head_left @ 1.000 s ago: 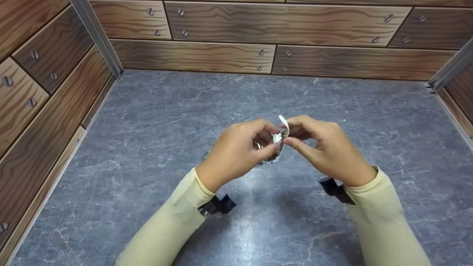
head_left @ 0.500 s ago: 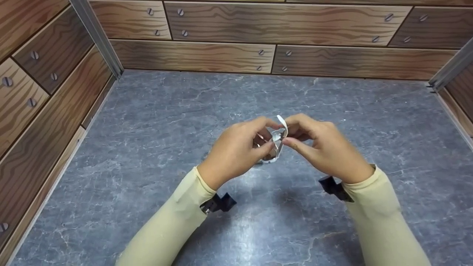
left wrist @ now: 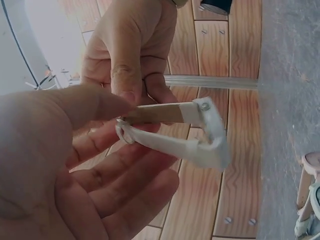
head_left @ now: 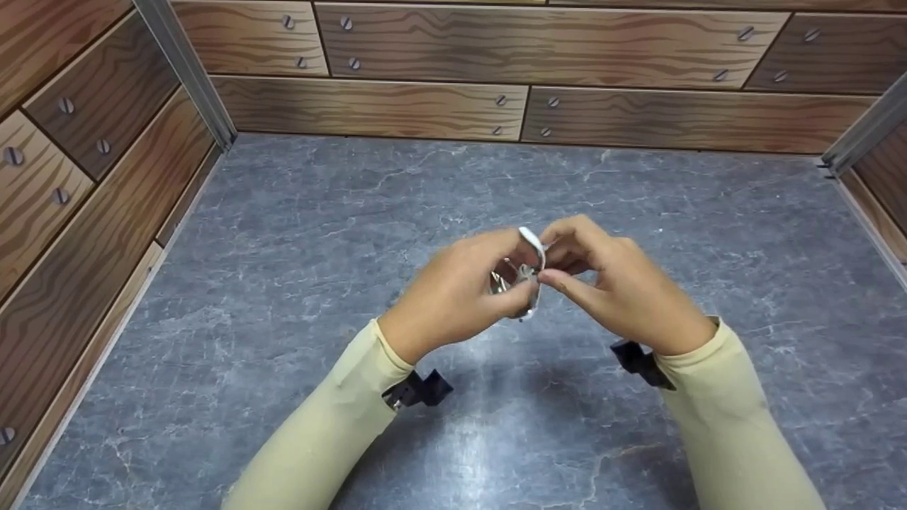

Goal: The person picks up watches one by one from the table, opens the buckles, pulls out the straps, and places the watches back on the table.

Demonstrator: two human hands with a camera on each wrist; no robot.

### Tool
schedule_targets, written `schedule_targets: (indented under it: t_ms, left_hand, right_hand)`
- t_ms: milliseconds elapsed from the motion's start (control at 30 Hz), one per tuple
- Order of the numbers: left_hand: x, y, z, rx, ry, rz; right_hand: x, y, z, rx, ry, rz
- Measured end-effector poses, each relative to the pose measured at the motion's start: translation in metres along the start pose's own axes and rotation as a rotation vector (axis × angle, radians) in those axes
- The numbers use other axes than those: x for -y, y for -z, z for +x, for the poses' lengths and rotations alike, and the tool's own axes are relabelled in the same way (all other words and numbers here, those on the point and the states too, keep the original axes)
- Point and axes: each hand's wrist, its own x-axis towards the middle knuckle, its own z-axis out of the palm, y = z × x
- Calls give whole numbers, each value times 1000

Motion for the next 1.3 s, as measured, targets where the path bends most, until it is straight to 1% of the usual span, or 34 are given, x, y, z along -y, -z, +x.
schedule_targets:
  t_ms: [100,233,367,467,600,700,767,933,1000,1200,1300]
  left_hand:
    - [-1,0,0,35,44,-23]
    - [-3,0,0,80,129,-27]
    - [-5,-1,-1,113,189,-16]
    - [-6,-1,-2,127,222,-9]
    - [-6,-2,-2,124,250,7]
    - [-6,-3,-2,110,256,0]
    - [-6,-3,-2,103,246,-9]
    - [-6,-2,-3,120,208,-40]
    - [-5,-1,-3,134,196,-73]
    - [-3,3,-4,167,153,-220]
    - [-3,3,-4,176,147,-248]
  right_hand:
    - [1,0,0,27,-14,-29]
    - [1,-1,0,94,-13,-87]
    - [-2,-2,0,141,41,-100]
    - [-3,-2,-1,148,89,-97]
    - [-5,-3,0,148,123,-111]
    - [-6,-3,0,145,135,-122]
    - [-6,-3,0,146,145,-114]
    - [-5,-2,0,150,168,-54]
    - [-4,-1,0,150,171,-28]
    - [-2,1,-1,145,154,41]
    - [-2,1,-1,141,139,60]
